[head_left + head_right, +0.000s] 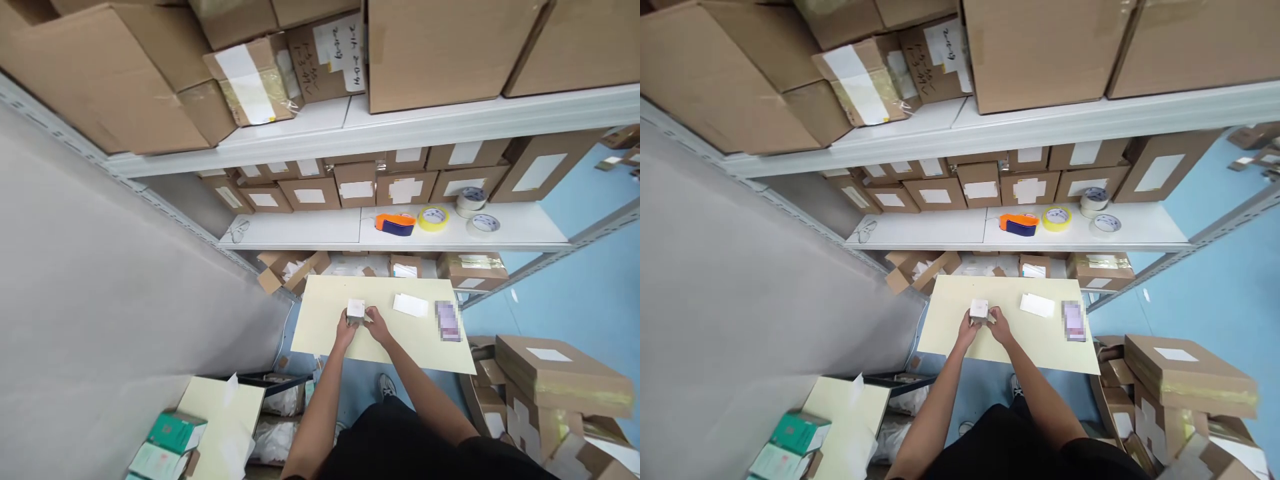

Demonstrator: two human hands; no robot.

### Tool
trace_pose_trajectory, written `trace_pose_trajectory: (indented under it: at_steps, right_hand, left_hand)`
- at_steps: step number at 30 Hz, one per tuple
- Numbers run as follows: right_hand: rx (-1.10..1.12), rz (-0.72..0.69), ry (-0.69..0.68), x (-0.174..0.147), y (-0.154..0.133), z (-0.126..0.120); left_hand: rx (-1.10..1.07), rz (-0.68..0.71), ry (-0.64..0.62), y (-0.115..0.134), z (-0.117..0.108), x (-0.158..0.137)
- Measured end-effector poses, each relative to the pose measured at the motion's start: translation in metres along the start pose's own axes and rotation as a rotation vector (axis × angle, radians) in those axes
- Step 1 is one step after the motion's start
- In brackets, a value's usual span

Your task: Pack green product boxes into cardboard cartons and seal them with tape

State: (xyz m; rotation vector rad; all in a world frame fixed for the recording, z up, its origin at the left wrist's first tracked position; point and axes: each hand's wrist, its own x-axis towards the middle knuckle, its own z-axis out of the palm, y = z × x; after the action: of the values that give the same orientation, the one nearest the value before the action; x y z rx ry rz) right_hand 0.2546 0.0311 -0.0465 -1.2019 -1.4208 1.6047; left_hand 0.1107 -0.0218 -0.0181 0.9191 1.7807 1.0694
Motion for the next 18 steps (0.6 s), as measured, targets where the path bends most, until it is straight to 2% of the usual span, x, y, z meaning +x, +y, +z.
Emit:
trace_pose_trajectory:
  at_steps: [4, 9, 13, 18]
  right_hand:
    - [0.0, 0.035, -0.04, 0.009, 0.016, -0.007]
    - [0.013, 0.099, -0.169, 0.014, 0.023, -0.003]
    - [-0.065, 0.074, -0.189, 0.014, 0.027, 0.001]
    - [-0.165, 0.095, -0.206, 0.016, 0.033, 0.002]
  left_hand:
    - [0.157, -0.025, -0.017, -0.001, 0.003, 0.006]
    - [0.326, 0.106, -0.005, 0.015, -0.011, 0.02]
    - [0.566, 0.165, -0.09, 0.028, -0.024, 0.031]
    - [0.758, 0.241, -0.218, 0.03, -0.038, 0.045]
